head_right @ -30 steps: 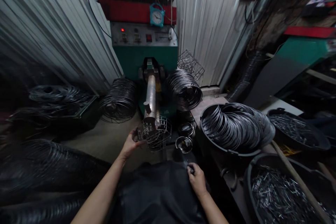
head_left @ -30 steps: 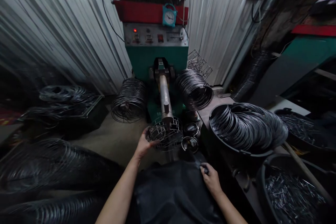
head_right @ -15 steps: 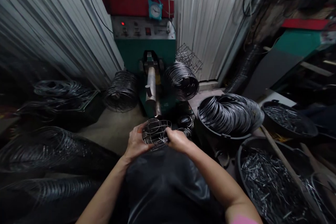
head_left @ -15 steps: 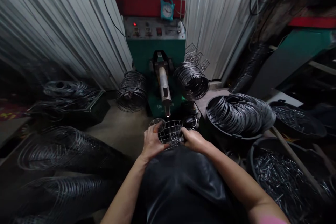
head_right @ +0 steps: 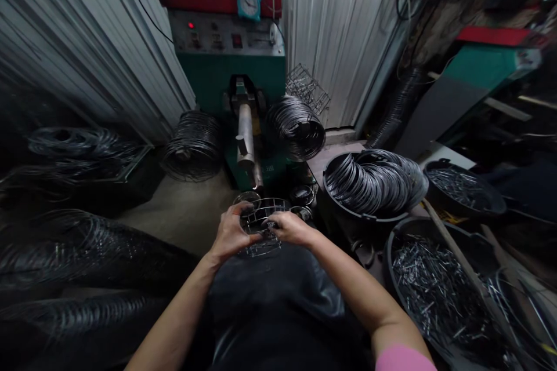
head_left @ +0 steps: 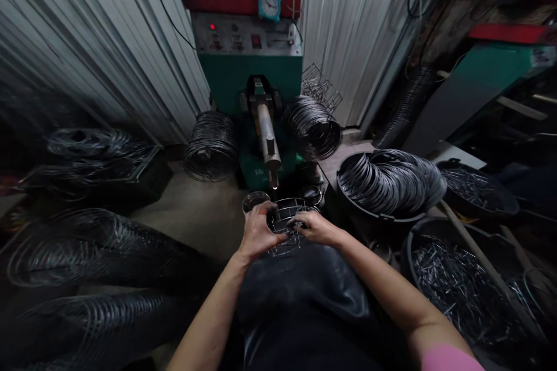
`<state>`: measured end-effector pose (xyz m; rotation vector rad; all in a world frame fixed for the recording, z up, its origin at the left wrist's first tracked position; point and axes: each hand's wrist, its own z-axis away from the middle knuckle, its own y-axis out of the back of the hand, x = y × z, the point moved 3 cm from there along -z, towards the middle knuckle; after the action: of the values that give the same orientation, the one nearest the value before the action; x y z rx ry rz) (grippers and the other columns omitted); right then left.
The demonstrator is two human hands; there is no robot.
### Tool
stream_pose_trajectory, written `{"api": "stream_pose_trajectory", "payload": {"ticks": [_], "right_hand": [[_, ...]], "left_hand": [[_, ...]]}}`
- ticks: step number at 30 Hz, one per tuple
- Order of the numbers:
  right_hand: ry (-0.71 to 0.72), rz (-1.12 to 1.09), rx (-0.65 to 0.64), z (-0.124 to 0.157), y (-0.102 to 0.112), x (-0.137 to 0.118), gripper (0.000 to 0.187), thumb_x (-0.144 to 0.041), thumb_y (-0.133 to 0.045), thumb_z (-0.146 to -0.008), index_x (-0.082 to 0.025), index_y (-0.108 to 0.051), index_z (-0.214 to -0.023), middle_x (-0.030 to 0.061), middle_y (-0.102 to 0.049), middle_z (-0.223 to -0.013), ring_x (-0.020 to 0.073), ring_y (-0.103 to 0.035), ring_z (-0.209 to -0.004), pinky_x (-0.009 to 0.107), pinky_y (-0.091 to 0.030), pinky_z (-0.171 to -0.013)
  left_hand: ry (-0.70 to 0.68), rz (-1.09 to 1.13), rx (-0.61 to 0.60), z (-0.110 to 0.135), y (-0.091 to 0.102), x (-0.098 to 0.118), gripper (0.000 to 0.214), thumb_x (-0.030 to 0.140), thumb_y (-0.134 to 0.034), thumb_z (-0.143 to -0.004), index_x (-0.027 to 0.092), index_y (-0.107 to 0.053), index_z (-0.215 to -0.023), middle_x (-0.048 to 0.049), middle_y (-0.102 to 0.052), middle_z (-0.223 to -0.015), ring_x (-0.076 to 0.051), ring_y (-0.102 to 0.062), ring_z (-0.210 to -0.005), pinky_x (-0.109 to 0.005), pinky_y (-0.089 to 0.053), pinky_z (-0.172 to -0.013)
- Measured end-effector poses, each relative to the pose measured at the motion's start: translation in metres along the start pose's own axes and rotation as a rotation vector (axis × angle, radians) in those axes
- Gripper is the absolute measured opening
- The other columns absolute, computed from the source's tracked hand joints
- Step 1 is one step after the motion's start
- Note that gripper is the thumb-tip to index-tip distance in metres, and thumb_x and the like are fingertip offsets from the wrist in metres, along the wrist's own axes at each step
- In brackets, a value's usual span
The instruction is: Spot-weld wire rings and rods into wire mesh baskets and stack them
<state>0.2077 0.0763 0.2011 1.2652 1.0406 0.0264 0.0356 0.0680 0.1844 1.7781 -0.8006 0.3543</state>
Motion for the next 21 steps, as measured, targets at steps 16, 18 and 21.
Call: {"api": "stream_pose_trajectory", "payload": {"ticks": [16,18,21], "right_hand": [[0.041,0.069,0.052,-0.017,-0.006,0.011,0.024,-0.01,-0.063,-0.075,-0.02,-0.069,-0.096,0.0039,-0.07,-0.09,0.0153,-0.065,-0.083,0.022,-0.047,-0.073],[0.042,0.065,0.071,-0.02,-0.008,0.013,0.023,-0.011,-0.063,-0.075,-0.02,-0.069,-0.095,0.0036,-0.07,-0.088,0.0149,-0.065,-0.082,0.022,-0.047,-0.072],[0.046,0.073,0.083,-0.025,-0.011,0.016,0.021,-0.012,-0.063,-0.075,-0.019,-0.068,-0.095,0.0042,-0.07,-0.088,0.0148,-0.065,-0.082,0.022,-0.047,-0.071]], "left_hand": [[0.013,0.099,0.006,-0.013,-0.004,-0.026,0.065,0.03,-0.082,-0.046,0.019,-0.054,-0.104,-0.0123,-0.053,-0.123,-0.034,-0.049,-0.115,-0.051,-0.039,-0.097],[-0.008,0.094,0.008,-0.016,-0.003,-0.028,0.066,0.03,-0.082,-0.045,0.019,-0.054,-0.103,-0.0121,-0.054,-0.122,-0.034,-0.049,-0.115,-0.051,-0.038,-0.097],[-0.025,0.087,0.007,-0.021,-0.001,-0.031,0.065,0.03,-0.082,-0.045,0.019,-0.053,-0.103,-0.0112,-0.054,-0.121,-0.033,-0.049,-0.115,-0.05,-0.038,-0.098]]}}
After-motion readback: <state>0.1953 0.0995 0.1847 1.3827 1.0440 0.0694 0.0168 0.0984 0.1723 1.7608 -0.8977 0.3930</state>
